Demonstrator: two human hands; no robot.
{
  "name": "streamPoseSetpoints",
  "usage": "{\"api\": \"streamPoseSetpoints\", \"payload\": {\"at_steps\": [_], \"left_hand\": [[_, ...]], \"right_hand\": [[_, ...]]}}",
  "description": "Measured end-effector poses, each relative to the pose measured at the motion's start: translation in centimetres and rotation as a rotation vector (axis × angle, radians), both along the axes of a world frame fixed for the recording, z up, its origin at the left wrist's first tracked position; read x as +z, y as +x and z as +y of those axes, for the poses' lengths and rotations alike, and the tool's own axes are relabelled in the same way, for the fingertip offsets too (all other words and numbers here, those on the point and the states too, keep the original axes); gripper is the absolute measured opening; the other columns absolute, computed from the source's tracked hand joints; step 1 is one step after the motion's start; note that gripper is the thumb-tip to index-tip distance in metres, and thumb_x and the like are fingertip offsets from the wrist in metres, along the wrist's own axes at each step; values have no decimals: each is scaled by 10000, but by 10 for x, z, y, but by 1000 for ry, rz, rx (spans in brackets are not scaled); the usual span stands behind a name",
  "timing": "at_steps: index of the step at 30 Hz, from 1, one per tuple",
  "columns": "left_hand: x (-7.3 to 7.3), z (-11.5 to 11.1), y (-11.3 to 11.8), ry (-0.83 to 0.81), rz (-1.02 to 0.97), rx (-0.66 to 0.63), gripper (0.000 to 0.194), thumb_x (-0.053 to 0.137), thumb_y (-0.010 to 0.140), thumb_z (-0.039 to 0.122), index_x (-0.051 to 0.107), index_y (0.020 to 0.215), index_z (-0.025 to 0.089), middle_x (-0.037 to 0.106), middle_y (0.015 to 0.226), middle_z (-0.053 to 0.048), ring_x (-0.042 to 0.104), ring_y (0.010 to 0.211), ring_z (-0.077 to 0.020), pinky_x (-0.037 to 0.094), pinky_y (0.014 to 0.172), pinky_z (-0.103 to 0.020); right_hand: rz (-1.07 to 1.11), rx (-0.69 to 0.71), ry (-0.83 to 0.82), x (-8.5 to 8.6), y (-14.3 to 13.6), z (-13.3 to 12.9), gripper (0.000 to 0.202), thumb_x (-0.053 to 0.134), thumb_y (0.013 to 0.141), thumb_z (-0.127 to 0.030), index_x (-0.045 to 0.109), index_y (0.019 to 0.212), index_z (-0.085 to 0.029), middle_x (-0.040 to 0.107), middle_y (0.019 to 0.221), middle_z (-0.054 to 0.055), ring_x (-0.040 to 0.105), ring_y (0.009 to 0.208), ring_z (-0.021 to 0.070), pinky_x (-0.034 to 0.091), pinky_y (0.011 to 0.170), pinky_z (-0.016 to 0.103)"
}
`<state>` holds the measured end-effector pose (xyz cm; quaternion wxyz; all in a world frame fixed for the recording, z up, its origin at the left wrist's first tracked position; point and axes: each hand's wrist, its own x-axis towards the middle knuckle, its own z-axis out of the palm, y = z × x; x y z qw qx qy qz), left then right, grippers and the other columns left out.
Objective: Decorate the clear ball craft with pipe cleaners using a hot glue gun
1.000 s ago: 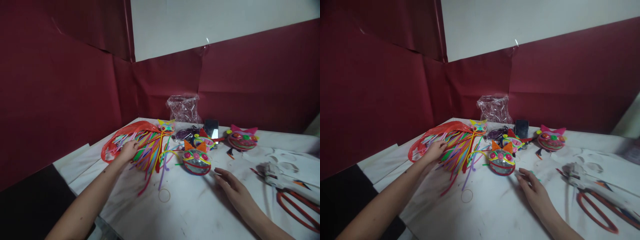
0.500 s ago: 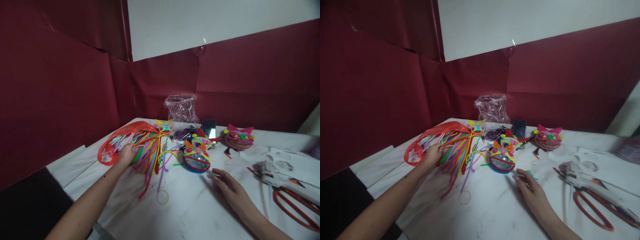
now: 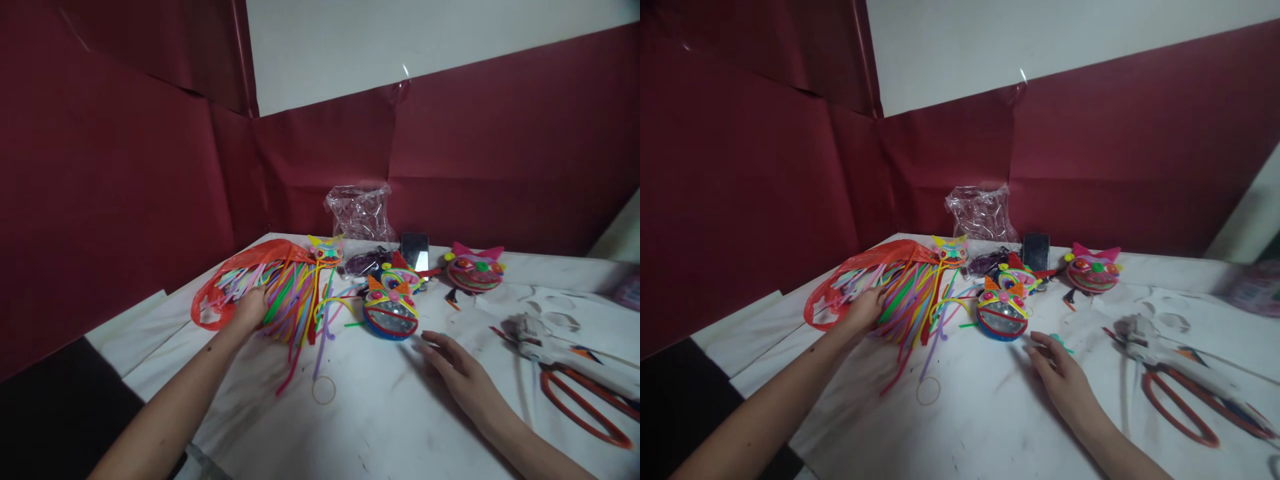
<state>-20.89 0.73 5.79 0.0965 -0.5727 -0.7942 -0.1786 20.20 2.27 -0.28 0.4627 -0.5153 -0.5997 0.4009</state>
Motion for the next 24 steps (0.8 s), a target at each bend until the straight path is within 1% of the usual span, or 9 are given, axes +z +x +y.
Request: {"api": "streamPoseSetpoints", "payload": {"at_steps": [2, 4, 6, 7, 10, 12, 15, 19, 24], "left_hand": [[-3, 1, 5, -4, 14, -22, 378, 342, 920, 299, 627, 1111, 142, 693, 1075, -157, 639, 1017, -244, 450, 867, -323], [-3, 2, 10, -12, 33, -60, 445, 342, 915, 394, 588, 1178, 132, 657, 1164, -173, 596, 1104, -267, 421, 935, -351], [-5, 3, 13, -46, 53, -115, 550, 473, 831, 491, 562, 1221, 113, 624, 1225, -194, 554, 1165, -310, 387, 991, -385], [-6, 5, 13, -67, 62, -139, 597, 537, 780, 492, 553, 1235, 105, 606, 1256, -204, 538, 1185, -335, 379, 1003, -405], [-11, 13, 9, -117, 83, -179, 496, 557, 743, 343, 598, 1178, 109, 626, 1233, -202, 561, 1166, -341, 381, 1006, -414], [-13, 18, 5, -125, 93, -183, 462, 528, 743, 299, 612, 1154, 105, 650, 1191, -202, 584, 1135, -334, 393, 995, -412], [-11, 19, 1, -113, 93, -189, 459, 484, 772, 365, 620, 1135, 119, 660, 1180, -178, 594, 1116, -316, 414, 979, -398], [0, 13, -2, -32, 73, -199, 456, 373, 825, 403, 624, 1111, 154, 647, 1201, -131, 575, 1131, -265, 398, 1001, -355], [13, 4, 0, 142, -152, -197, 317, 407, 770, 376, 661, 851, 203, 709, 957, -81, 628, 921, -248, 452, 869, -337]], "right_hand": [[-13, 0, 18, 1, 0, -1, 554, 631, 643, -601, 622, 1008, -184, 710, 934, 98, 667, 799, 245, 559, 627, 305], [-32, 3, 35, 2, -2, -2, 537, 614, 670, -598, 618, 1017, -189, 710, 882, 86, 662, 762, 235, 551, 624, 311], [-35, 1, 51, 4, -3, -3, 525, 592, 693, -595, 614, 1016, -181, 700, 866, 86, 651, 753, 229, 543, 640, 318], [-34, 9, 56, 4, -4, -3, 528, 575, 708, -591, 605, 1031, -174, 696, 878, 90, 644, 749, 228, 538, 639, 325], [-29, 33, 77, 3, -5, -1, 461, 556, 760, -557, 600, 1041, -194, 687, 931, 82, 636, 772, 228, 530, 665, 334], [-25, 45, 91, 1, -5, 0, 394, 561, 785, -528, 598, 1037, -228, 686, 934, 61, 630, 776, 224, 526, 686, 337], [-18, 50, 98, -2, -4, 0, 349, 563, 801, -509, 596, 1032, -251, 684, 912, 45, 625, 775, 225, 523, 680, 332], [-21, 51, 96, -4, -4, 1, 341, 566, 799, -510, 598, 1027, -257, 685, 915, 41, 629, 794, 234, 527, 666, 332], [-28, 52, 110, -5, -3, 2, 367, 574, 777, -522, 621, 1003, -237, 699, 878, 51, 641, 791, 240, 527, 666, 330]]}}
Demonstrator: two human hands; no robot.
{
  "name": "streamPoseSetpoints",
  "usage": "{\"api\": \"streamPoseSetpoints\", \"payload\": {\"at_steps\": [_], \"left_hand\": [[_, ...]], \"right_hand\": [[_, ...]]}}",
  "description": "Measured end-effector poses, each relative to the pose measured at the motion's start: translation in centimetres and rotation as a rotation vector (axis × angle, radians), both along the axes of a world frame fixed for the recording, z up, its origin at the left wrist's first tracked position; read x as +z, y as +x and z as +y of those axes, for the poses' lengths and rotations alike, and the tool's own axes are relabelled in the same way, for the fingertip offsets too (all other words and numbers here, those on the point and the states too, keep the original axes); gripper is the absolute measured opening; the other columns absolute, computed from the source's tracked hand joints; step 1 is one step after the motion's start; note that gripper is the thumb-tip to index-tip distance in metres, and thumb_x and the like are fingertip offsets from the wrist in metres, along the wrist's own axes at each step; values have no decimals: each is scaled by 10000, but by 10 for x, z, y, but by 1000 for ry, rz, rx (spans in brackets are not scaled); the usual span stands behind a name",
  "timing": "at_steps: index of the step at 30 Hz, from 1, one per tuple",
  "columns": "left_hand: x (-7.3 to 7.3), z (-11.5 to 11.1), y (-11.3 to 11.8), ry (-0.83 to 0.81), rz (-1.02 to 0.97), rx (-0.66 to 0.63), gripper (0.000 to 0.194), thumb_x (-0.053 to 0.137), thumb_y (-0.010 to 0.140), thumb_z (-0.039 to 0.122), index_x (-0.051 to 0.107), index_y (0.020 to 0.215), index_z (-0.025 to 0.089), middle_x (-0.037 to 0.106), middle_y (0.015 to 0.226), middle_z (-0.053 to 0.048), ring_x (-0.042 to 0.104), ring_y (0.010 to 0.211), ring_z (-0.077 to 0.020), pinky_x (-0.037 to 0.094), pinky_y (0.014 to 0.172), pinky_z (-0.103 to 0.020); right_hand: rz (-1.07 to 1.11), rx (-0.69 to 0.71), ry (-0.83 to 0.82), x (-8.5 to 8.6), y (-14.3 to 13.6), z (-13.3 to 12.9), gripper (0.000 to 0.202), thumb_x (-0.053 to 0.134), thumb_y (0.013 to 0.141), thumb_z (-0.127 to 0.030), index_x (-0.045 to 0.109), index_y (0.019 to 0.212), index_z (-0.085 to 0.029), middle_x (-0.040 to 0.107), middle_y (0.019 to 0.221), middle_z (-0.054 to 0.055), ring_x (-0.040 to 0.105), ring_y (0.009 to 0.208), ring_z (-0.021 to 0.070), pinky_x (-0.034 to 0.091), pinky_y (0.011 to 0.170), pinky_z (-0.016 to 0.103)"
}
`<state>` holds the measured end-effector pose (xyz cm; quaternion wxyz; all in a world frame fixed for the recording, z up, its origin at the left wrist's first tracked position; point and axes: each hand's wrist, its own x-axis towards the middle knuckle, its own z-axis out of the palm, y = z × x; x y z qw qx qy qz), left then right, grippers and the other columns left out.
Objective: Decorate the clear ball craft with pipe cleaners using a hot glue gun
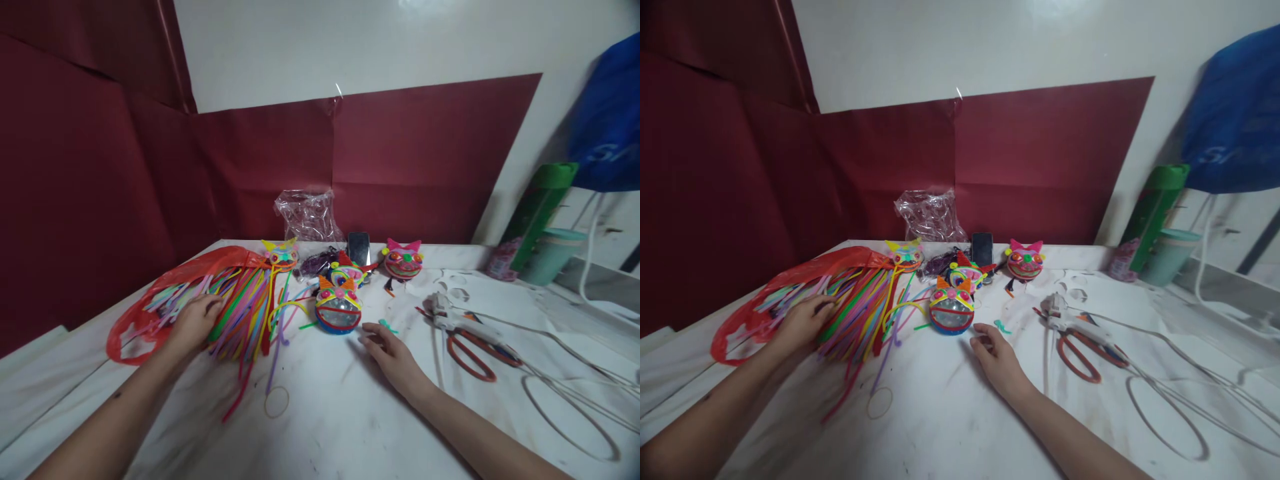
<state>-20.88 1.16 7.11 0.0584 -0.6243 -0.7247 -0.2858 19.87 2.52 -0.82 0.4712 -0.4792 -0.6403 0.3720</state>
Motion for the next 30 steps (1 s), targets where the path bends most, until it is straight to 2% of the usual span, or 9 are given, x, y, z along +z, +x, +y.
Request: {"api": "streamPoseSetpoints", "payload": {"at_steps": [3, 10, 16, 21, 26, 30], "left_hand": [[3, -4, 1, 7, -35, 29, 290, 393, 778, 355, 642, 759, 206, 709, 811, -49, 632, 795, -214, 464, 770, -299], [8, -19, -17, 76, -97, 200, 302, 383, 825, 367, 636, 802, 203, 698, 763, -32, 626, 766, -193, 449, 691, -257], [13, -30, -30, 4, -104, 198, 319, 347, 831, 326, 629, 793, 182, 658, 653, -16, 605, 648, -163, 444, 627, -239], [2, -25, -29, -164, -28, 141, 209, 453, 745, 224, 648, 676, 197, 685, 679, -25, 620, 677, -173, 428, 638, -245], [-13, -21, -20, -265, 45, 187, 137, 536, 659, 155, 654, 612, 207, 710, 732, -94, 652, 781, -241, 422, 695, -294], [-9, -22, -21, -265, 37, 229, 147, 522, 673, 177, 626, 571, 193, 688, 695, -105, 643, 732, -245, 419, 670, -308]], "right_hand": [[3, -8, -1, 0, 1, -1, 431, 591, 734, -548, 633, 991, -206, 707, 826, 65, 650, 746, 241, 532, 658, 337], [-9, -17, -55, 1, 1, 0, 510, 646, 624, -607, 663, 918, -192, 714, 784, 66, 663, 748, 239, 548, 676, 316], [-40, -24, -53, -4, 3, 2, 521, 651, 611, -609, 670, 925, -194, 725, 863, 79, 666, 788, 250, 544, 700, 332], [-28, -20, -45, -8, 3, 3, 501, 658, 614, -586, 673, 931, -197, 728, 883, 80, 669, 818, 259, 546, 727, 348], [-41, -15, -49, -10, 4, 4, 485, 650, 633, -570, 666, 946, -201, 727, 891, 74, 668, 827, 255, 546, 715, 337], [-46, -5, -64, -9, 5, 4, 490, 653, 629, -566, 661, 947, -194, 727, 886, 78, 667, 824, 258, 544, 715, 339]]}}
